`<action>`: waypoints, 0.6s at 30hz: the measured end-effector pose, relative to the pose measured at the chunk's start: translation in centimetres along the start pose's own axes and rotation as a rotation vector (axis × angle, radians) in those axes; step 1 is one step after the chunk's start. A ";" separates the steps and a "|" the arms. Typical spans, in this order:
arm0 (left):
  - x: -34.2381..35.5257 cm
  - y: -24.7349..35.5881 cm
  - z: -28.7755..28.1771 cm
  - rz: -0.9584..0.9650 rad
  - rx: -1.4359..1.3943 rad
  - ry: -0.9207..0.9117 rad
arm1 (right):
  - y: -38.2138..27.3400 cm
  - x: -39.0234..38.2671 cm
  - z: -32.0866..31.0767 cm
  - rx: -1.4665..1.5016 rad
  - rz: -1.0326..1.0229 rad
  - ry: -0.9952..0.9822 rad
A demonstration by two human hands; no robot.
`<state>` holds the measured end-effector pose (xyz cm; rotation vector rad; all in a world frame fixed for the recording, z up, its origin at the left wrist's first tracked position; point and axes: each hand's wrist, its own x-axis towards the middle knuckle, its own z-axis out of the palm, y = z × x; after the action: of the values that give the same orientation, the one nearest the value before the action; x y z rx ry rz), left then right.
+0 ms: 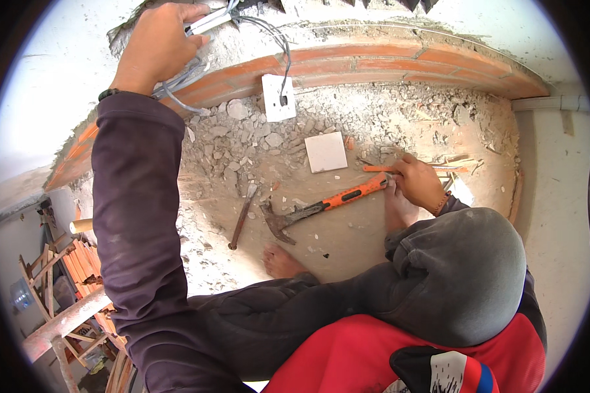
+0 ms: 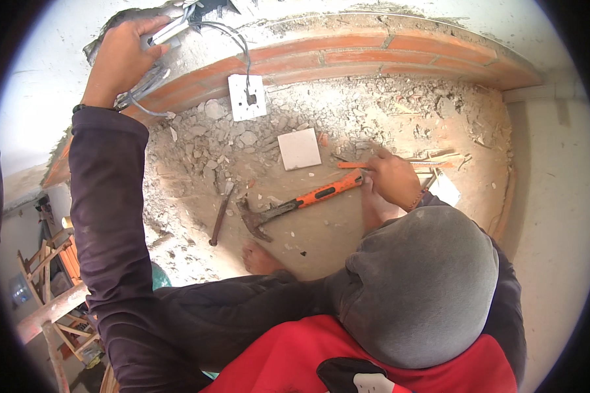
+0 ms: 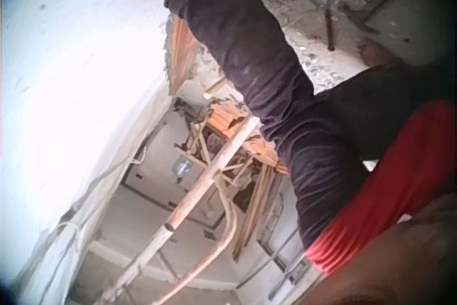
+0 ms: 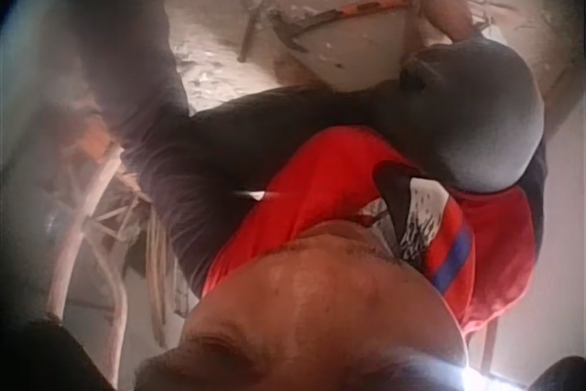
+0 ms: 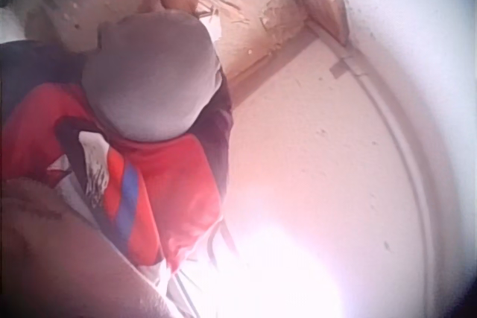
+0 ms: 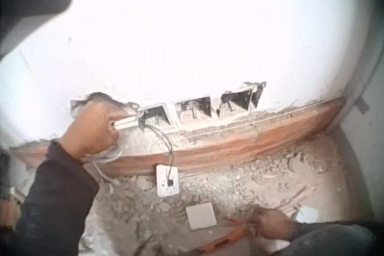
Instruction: The person prepares electrical wiring and installs an outlet box into a wall opening using a screwdriver and pliers.
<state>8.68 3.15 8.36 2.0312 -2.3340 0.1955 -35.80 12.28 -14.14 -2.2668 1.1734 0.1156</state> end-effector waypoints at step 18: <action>-0.7 3.6 -2.1 0.030 0.009 0.056 | 1.6 -2.7 1.8 -0.053 -0.020 0.112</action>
<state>5.13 4.54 10.16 1.9685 -2.3360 0.2611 -38.33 14.49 -15.48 -2.3569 1.2181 0.0126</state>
